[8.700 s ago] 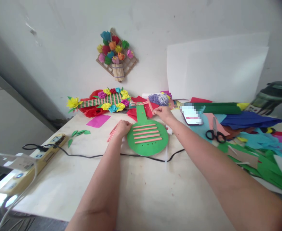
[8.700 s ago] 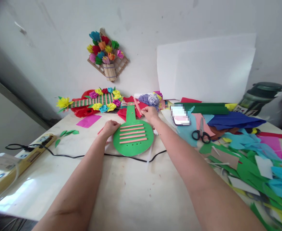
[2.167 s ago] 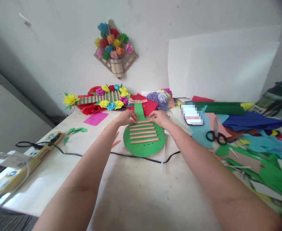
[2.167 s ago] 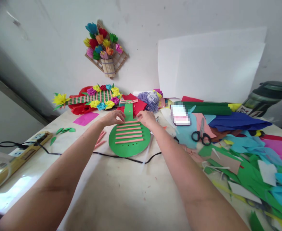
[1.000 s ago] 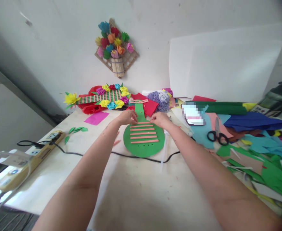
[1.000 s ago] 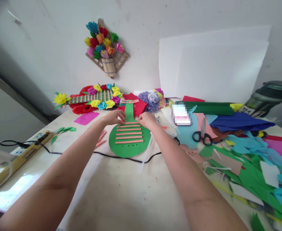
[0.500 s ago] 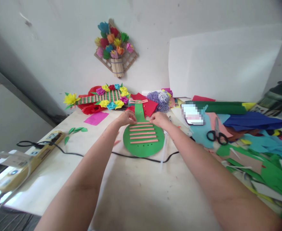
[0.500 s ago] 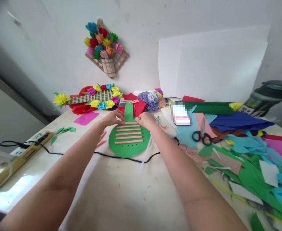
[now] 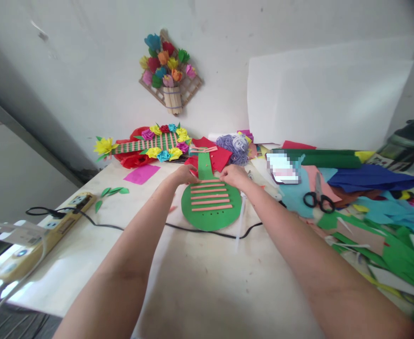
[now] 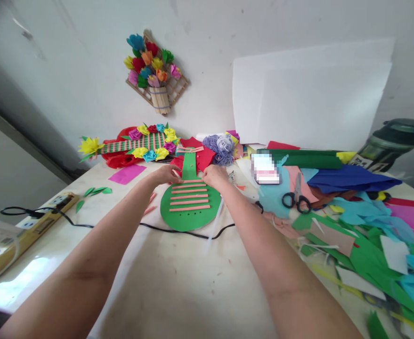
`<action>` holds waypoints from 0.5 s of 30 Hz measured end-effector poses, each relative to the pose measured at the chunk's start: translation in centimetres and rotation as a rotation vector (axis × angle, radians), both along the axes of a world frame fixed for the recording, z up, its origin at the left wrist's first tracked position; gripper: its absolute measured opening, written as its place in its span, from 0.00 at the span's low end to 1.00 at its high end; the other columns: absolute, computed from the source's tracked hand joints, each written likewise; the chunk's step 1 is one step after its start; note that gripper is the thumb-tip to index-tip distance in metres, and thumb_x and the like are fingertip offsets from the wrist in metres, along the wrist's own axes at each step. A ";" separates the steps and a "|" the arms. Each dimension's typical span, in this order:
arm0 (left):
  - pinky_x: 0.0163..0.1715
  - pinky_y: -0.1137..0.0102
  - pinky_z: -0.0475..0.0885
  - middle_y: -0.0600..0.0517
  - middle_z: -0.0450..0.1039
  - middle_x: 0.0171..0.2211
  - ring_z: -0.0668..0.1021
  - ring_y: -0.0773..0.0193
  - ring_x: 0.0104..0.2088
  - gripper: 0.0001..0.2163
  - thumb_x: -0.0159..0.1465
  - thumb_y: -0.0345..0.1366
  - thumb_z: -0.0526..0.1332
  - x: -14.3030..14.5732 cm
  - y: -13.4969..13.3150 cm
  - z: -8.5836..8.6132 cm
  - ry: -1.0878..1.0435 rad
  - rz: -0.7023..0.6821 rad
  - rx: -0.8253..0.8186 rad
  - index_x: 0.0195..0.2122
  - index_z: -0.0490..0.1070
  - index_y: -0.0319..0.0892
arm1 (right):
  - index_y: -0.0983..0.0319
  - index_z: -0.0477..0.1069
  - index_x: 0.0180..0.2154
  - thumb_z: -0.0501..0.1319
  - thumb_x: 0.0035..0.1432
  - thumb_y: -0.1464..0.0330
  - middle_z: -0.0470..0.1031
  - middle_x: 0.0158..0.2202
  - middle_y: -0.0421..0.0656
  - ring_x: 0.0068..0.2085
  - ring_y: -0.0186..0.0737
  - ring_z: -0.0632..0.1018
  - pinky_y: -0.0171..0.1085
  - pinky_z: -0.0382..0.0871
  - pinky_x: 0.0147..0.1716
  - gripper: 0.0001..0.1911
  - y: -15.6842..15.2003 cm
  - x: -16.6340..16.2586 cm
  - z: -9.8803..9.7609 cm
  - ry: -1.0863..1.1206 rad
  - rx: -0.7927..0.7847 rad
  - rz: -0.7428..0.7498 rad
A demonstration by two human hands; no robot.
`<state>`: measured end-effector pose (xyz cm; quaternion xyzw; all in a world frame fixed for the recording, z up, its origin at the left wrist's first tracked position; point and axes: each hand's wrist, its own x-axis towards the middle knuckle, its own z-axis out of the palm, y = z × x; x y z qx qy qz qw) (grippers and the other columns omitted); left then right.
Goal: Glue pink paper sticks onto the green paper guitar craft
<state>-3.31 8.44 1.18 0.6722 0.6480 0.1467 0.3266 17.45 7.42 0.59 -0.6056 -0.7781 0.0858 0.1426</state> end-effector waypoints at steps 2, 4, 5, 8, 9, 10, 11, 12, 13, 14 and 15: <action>0.25 0.71 0.69 0.50 0.73 0.27 0.75 0.63 0.26 0.29 0.41 0.38 0.69 0.1 -0.1 0.1 -0.004 0.000 0.001 0.45 0.64 0.37 | 0.58 0.78 0.29 0.59 0.48 0.66 0.79 0.35 0.41 0.37 0.40 0.76 0.33 0.62 0.33 0.09 0.0 0.1 -0.2 0.007 0.008 0.004; 0.25 0.71 0.69 0.49 0.73 0.27 0.75 0.63 0.26 0.30 0.42 0.38 0.69 0.2 -0.2 0.2 -0.009 -0.002 0.004 0.46 0.64 0.36 | 0.58 0.78 0.28 0.57 0.49 0.65 0.79 0.33 0.41 0.37 0.40 0.76 0.33 0.61 0.33 0.10 0.1 0.3 -0.4 0.017 0.031 0.015; 0.25 0.71 0.69 0.49 0.73 0.28 0.75 0.63 0.26 0.30 0.42 0.38 0.69 0.2 -0.3 0.3 -0.009 -0.001 0.005 0.46 0.63 0.36 | 0.58 0.78 0.27 0.57 0.49 0.64 0.79 0.33 0.41 0.36 0.40 0.76 0.33 0.61 0.33 0.11 0.1 0.4 -0.4 0.022 0.039 0.027; 0.25 0.72 0.68 0.49 0.73 0.29 0.74 0.64 0.26 0.29 0.42 0.36 0.69 0.1 -0.5 0.4 -0.025 0.003 0.000 0.46 0.63 0.36 | 0.57 0.78 0.27 0.56 0.50 0.64 0.79 0.33 0.41 0.37 0.41 0.76 0.34 0.60 0.35 0.12 0.3 0.8 -0.6 0.027 0.061 0.041; 0.25 0.72 0.68 0.49 0.73 0.30 0.74 0.64 0.27 0.28 0.42 0.36 0.69 0.0 -0.5 0.4 -0.041 0.004 0.000 0.45 0.63 0.37 | 0.57 0.78 0.28 0.55 0.51 0.64 0.79 0.34 0.41 0.37 0.41 0.76 0.35 0.60 0.36 0.12 0.2 0.9 -0.6 0.031 0.073 0.036; 0.25 0.72 0.68 0.49 0.73 0.30 0.74 0.64 0.27 0.27 0.42 0.36 0.69 -0.1 -0.5 0.4 -0.062 0.005 0.004 0.44 0.64 0.37 | 0.56 0.78 0.30 0.55 0.52 0.64 0.79 0.34 0.41 0.37 0.40 0.76 0.35 0.59 0.37 0.12 0.1 1.0 -0.6 0.041 0.091 0.033; 0.25 0.72 0.68 0.50 0.73 0.29 0.75 0.64 0.27 0.26 0.42 0.36 0.69 -0.1 -0.5 0.3 -0.085 0.007 0.009 0.43 0.64 0.38 | 0.55 0.78 0.32 0.55 0.52 0.63 0.79 0.34 0.40 0.38 0.40 0.76 0.36 0.59 0.38 0.13 0.0 1.0 -0.6 0.053 0.112 0.039; 0.25 0.73 0.68 0.50 0.73 0.29 0.75 0.64 0.27 0.26 0.41 0.36 0.69 -0.2 -0.6 0.2 -0.107 0.011 0.015 0.42 0.65 0.38 | 0.54 0.78 0.35 0.55 0.53 0.62 0.79 0.35 0.40 0.38 0.40 0.75 0.37 0.58 0.40 0.13 -0.2 1.0 -0.6 0.064 0.132 0.061; 0.24 0.73 0.67 0.51 0.73 0.28 0.74 0.64 0.27 0.25 0.41 0.36 0.69 -0.2 -0.6 0.1 -0.128 0.017 0.020 0.41 0.65 0.38 | 0.53 0.77 0.36 0.55 0.54 0.61 0.79 0.35 0.39 0.39 0.39 0.75 0.38 0.57 0.41 0.13 -0.4 1.0 -0.6 0.063 0.148 0.097; 0.24 0.73 0.67 0.51 0.73 0.27 0.74 0.64 0.27 0.25 0.40 0.36 0.69 -0.3 -0.6 0.1 -0.148 0.025 0.023 0.41 0.65 0.38 | 0.52 0.77 0.37 0.55 0.54 0.61 0.79 0.36 0.39 0.39 0.40 0.74 0.39 0.56 0.42 0.13 -0.5 0.9 -0.7 0.046 0.164 0.135; 0.23 0.73 0.66 0.52 0.72 0.26 0.74 0.64 0.26 0.26 0.40 0.36 0.70 -0.3 -0.7 0.0 -0.168 0.032 0.024 0.40 0.65 0.38 | 0.52 0.77 0.38 0.55 0.55 0.61 0.79 0.36 0.39 0.40 0.40 0.74 0.40 0.55 0.43 0.13 -0.7 0.8 -0.7 0.014 0.179 0.167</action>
